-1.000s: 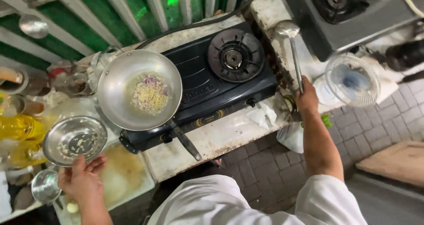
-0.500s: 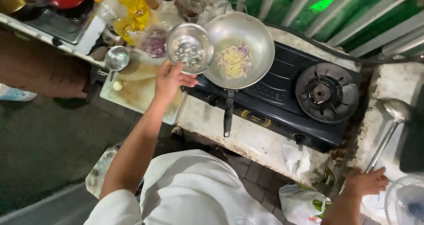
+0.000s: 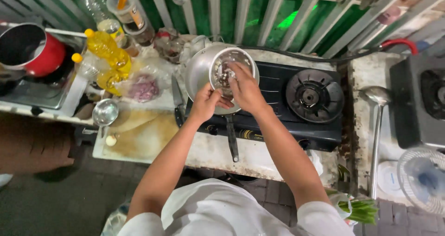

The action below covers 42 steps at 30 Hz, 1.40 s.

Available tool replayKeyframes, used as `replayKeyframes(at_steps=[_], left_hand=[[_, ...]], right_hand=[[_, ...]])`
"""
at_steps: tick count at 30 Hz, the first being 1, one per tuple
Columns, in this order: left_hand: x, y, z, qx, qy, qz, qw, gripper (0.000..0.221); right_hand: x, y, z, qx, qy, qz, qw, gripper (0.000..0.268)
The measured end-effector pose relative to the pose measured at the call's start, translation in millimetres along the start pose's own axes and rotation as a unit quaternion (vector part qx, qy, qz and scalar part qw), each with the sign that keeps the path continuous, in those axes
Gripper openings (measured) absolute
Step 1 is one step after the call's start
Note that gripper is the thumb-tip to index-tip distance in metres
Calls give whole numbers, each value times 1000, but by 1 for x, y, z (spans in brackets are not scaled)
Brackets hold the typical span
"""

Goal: The person is preparing to cook by wiping a ladle, then adding chopped ingredients to a pan with oil and stirring them on a stove.

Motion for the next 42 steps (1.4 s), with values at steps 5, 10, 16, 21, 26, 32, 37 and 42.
replayKeyframes(at_steps=[5, 10, 16, 21, 26, 32, 37, 42], left_hand=[[19, -18, 29, 29, -91, -68, 993, 13], [64, -48, 27, 56, -76, -140, 986, 14], [88, -65, 48, 67, -53, -139, 987, 11], [94, -72, 59, 69, -40, -128, 989, 11], [103, -81, 38, 51, -7, -130, 990, 14], [120, -91, 9, 37, -48, -126, 990, 15], [100, -89, 51, 56, -98, -104, 988, 17], [93, -91, 55, 20, -202, -103, 974, 17]], right_hand=[[-42, -35, 7, -4, 45, 39, 998, 34], [-76, -48, 10, 69, 74, -27, 995, 18], [-90, -50, 42, 116, 232, -149, 954, 5], [-82, -87, 15, 99, 162, -62, 980, 14], [-99, -85, 19, 24, 45, -41, 998, 14], [-91, -79, 62, 177, 184, -191, 948, 19], [-77, -92, 61, 174, 319, -85, 928, 33], [-107, -61, 92, 28, 284, -180, 941, 71]])
Point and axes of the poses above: each hand's wrist, its own y-axis away from the middle knuckle, its own x-axis out of the back of the hand, z = x × y, the point moved 4 cm from there along -y, towards the middle knuckle, and after that the axes turned 3 degrees about -x, right-handed, at the moved point
